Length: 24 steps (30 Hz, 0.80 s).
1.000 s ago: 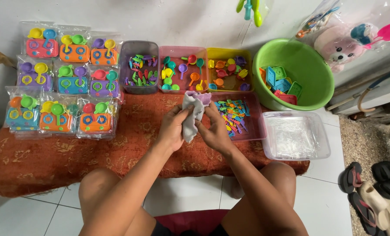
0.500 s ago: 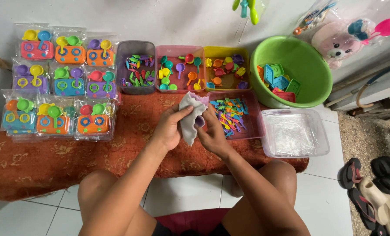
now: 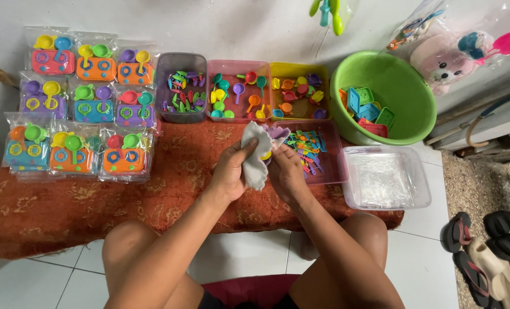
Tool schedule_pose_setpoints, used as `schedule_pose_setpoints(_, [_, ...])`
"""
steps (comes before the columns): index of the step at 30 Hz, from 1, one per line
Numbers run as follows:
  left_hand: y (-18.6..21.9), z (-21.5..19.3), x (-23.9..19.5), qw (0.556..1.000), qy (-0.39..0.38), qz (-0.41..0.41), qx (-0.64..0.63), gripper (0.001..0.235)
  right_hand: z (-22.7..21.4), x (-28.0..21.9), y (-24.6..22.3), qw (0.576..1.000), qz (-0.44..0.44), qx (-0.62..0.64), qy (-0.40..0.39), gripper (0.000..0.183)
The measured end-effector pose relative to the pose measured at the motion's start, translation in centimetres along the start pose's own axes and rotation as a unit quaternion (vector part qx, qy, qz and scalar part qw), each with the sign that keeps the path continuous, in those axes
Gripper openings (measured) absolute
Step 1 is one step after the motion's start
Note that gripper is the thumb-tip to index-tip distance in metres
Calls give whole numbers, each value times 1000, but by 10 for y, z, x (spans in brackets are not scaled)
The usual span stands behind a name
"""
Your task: The person sits on the floor and wipes colorful plastic toys with a cloth. They pick up a green toy from a green basin, wipe it thoroughly, and place it on the table. They also handle a purple toy and wipe it with the cloth.
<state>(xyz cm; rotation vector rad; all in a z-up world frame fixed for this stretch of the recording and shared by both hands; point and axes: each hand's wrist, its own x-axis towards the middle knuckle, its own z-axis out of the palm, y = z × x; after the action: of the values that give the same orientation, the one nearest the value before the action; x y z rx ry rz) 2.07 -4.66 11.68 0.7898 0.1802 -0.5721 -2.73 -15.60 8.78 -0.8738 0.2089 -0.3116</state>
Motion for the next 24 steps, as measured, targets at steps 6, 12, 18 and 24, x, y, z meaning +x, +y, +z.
schedule_pose_setpoints(6, [16,9,-12,997,60,35,24,17,21,-15,-6,986,-94,-118,-66,9])
schedule_pose_setpoints(12, [15,15,-24,997,18,34,61,21,9,-2,-12,915,-248,-295,-119,11])
schedule_pose_setpoints(18, [8,3,-10,995,29,56,71,19,19,-7,-22,883,-271,-355,-144,17])
schedule_pose_setpoints(24, [19,6,-15,976,31,134,170,14,24,-12,-31,672,-411,-597,-150,17])
